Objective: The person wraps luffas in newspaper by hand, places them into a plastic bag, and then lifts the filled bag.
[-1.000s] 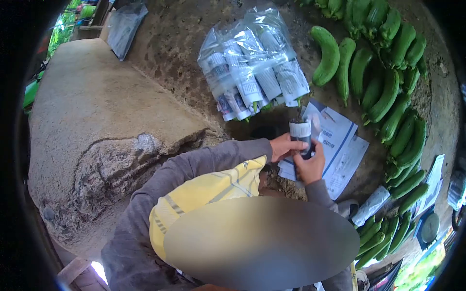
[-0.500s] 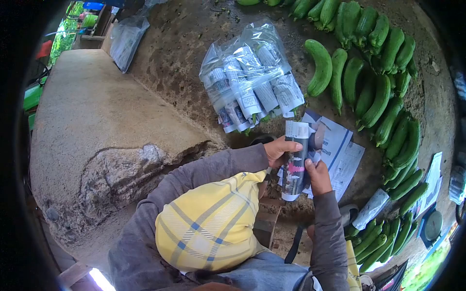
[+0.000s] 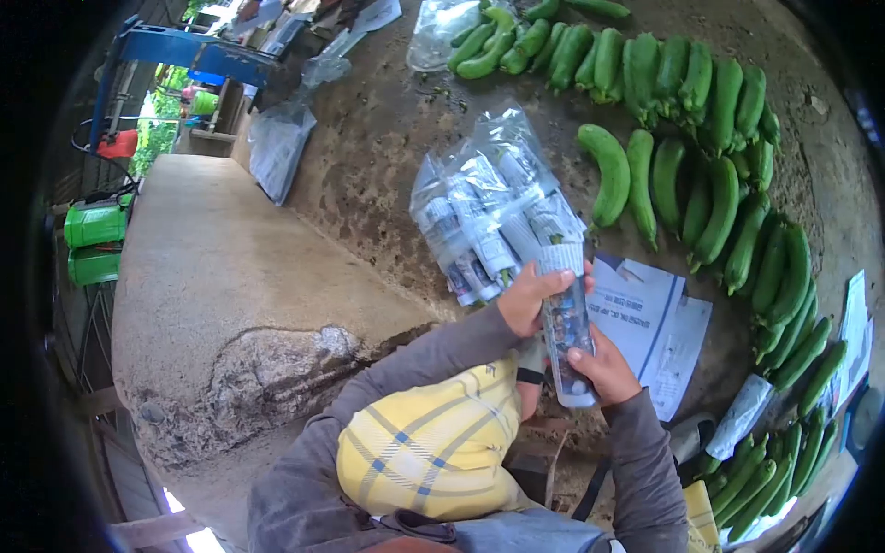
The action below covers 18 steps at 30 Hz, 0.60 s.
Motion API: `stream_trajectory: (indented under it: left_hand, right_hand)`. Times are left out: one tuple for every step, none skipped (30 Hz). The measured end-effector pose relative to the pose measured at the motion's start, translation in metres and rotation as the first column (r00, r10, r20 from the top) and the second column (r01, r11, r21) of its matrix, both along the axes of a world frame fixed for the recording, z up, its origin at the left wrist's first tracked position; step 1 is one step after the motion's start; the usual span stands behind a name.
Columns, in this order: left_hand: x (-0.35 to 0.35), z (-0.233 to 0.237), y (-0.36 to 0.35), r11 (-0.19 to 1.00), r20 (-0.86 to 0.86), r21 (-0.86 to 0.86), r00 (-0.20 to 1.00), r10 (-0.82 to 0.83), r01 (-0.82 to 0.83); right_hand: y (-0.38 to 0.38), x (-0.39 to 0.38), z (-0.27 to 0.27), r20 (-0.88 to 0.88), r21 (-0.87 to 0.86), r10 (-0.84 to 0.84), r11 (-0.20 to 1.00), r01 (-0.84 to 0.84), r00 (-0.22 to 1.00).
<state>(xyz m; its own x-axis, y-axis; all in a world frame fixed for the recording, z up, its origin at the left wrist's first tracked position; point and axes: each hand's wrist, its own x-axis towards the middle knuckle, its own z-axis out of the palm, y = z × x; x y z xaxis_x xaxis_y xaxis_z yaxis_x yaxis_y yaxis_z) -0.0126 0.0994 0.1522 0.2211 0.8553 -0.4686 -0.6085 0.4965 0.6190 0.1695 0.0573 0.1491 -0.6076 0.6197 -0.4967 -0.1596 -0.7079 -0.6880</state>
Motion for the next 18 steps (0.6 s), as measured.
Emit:
stream_trajectory:
  left_hand:
    - [0.002, -0.004, 0.001, 0.999, -0.064, 0.045, 0.997, 0.030, -0.027]
    - [0.002, -0.008, 0.002, 0.995, -0.131, 0.090, 0.989, 0.061, -0.049]
    - [0.002, -0.009, 0.004, 0.995, -0.175, 0.100, 0.984, 0.045, -0.027]
    - [0.003, -0.008, 0.005, 0.990, -0.203, 0.125, 0.975, 0.086, -0.062]
    - [0.005, -0.007, 0.005, 0.984, -0.233, 0.153, 0.964, 0.128, -0.094]
    - [0.005, -0.005, 0.005, 0.976, -0.263, 0.178, 0.950, 0.169, -0.124]
    - [-0.004, -0.008, 0.005, 0.941, -0.340, 0.334, 0.925, 0.169, -0.049]
    - [-0.016, -0.008, 0.005, 0.903, -0.489, 0.429, 0.832, 0.264, -0.034]
    - [-0.028, -0.006, 0.006, 0.857, -0.607, 0.516, 0.708, 0.361, 0.005]
    - [-0.041, -0.005, 0.007, 0.805, -0.689, 0.589, 0.561, 0.460, 0.063]
    - [-0.057, -0.004, 0.009, 0.815, -0.824, 0.544, 0.312, 0.473, 0.201]
    - [-0.075, -0.004, 0.010, 0.829, -0.880, 0.459, 0.036, 0.474, 0.318]
    - [-0.088, -0.005, 0.011, 0.848, -0.852, 0.344, -0.245, 0.463, 0.404]
    - [-0.096, -0.008, 0.012, 0.873, -0.863, 0.282, -0.293, 0.412, 0.397]
    - [-0.103, -0.010, 0.013, 0.896, -0.870, 0.219, -0.338, 0.359, 0.387]
    - [-0.106, -0.013, 0.015, 0.914, -0.872, 0.154, -0.382, 0.304, 0.376]
    - [-0.108, -0.015, 0.018, 0.908, -0.843, 0.179, -0.416, 0.340, 0.379]
    - [-0.111, -0.020, 0.023, 0.910, -0.845, 0.140, -0.432, 0.315, 0.390]
  right_hand:
    - [0.002, 0.001, 0.002, -0.012, 0.000, 0.006, 1.000, -0.006, 1.000]
    - [0.003, 0.000, 0.002, 0.068, 0.089, -0.008, 0.996, 0.002, 0.998]
    - [0.003, -0.001, 0.002, 0.144, 0.177, -0.026, 0.984, 0.000, 0.989]
    - [0.004, -0.002, 0.001, 0.214, 0.271, -0.048, 0.963, -0.012, 0.976]
    - [0.002, -0.006, -0.001, 0.191, 0.258, -0.108, 0.964, 0.056, 0.976]
    - [0.001, -0.008, 0.000, 0.191, 0.282, -0.133, 0.956, 0.076, 0.973]
    - [0.003, -0.010, 0.001, 0.188, 0.307, -0.157, 0.947, 0.094, 0.969]
    - [0.004, -0.012, 0.001, 0.184, 0.331, -0.182, 0.937, 0.113, 0.966]
    - [0.007, -0.013, 0.000, 0.223, 0.363, -0.181, 0.927, 0.091, 0.958]
    - [0.011, -0.012, -0.001, 0.262, 0.395, -0.184, 0.916, 0.068, 0.947]
    - [0.015, -0.012, -0.003, 0.302, 0.426, -0.186, 0.904, 0.042, 0.935]
    - [0.018, -0.012, -0.005, 0.340, 0.483, -0.194, 0.876, 0.006, 0.920]
    - [0.021, -0.012, -0.009, 0.377, 0.537, -0.202, 0.843, -0.036, 0.904]
    - [0.024, -0.013, -0.011, 0.413, 0.586, -0.213, 0.806, -0.079, 0.885]
    - [0.029, -0.018, -0.009, 0.417, 0.601, -0.211, 0.794, -0.094, 0.884]
    - [0.032, -0.021, -0.007, 0.442, 0.640, -0.220, 0.756, -0.135, 0.870]
    - [0.035, -0.024, -0.006, 0.466, 0.677, -0.231, 0.715, -0.175, 0.854]
    - [0.038, -0.027, -0.005, 0.488, 0.709, -0.245, 0.671, -0.217, 0.838]
